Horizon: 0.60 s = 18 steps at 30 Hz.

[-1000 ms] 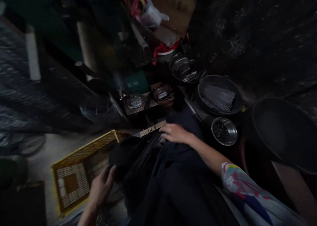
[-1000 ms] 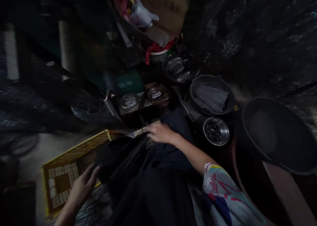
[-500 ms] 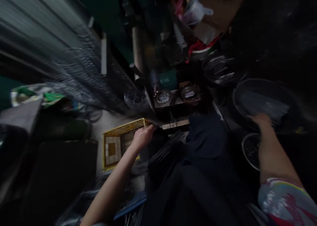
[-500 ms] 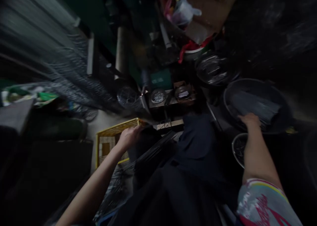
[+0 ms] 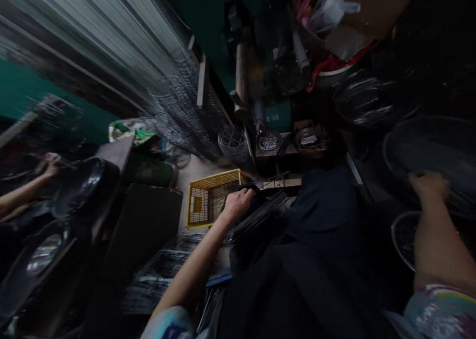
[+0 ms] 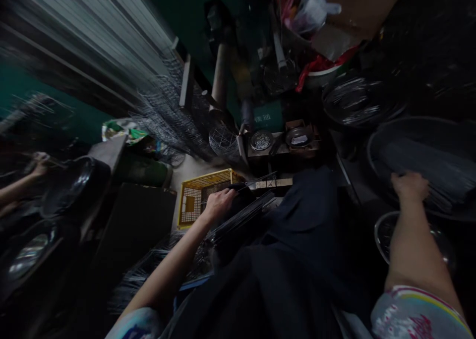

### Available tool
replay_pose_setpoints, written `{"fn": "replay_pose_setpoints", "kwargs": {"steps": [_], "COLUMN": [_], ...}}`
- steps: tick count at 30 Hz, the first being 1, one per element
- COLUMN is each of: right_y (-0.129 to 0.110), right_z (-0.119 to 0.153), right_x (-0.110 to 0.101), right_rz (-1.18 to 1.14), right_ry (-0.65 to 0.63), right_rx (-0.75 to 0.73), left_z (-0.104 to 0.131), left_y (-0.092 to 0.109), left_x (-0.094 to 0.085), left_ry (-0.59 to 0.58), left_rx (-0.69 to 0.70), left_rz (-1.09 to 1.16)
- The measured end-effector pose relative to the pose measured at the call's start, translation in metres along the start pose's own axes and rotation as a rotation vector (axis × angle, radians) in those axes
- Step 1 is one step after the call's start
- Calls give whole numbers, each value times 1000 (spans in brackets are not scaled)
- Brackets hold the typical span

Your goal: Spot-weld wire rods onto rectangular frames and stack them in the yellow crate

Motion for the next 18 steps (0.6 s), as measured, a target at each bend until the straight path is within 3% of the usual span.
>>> {"fn": "replay_pose_setpoints", "kwargs": {"steps": [7, 12, 18], "right_y": [-5, -6, -4], "right_z": [7, 8, 11], "right_x": [-4, -2, -2], "right_rz": [-147, -166, -216], "right_ry": [41, -2, 10], "right_rx": [-34, -30, -43], "left_z": [34, 49, 53], "left_y": [36, 41, 38], "left_x": [-22, -32, -31], "left_ry": [42, 81, 82], "left_rx": [44, 22, 17], "left_rz": [-92, -127, -149]}}
Point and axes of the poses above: each hand's wrist, its own z-axis away from the middle knuckle, its own x-axis out of the palm, y = z × x, the point moved 6 cm from there along -z, towards the middle knuckle, and after that the axes turned 12 degrees about y, right-handed, at the moved point
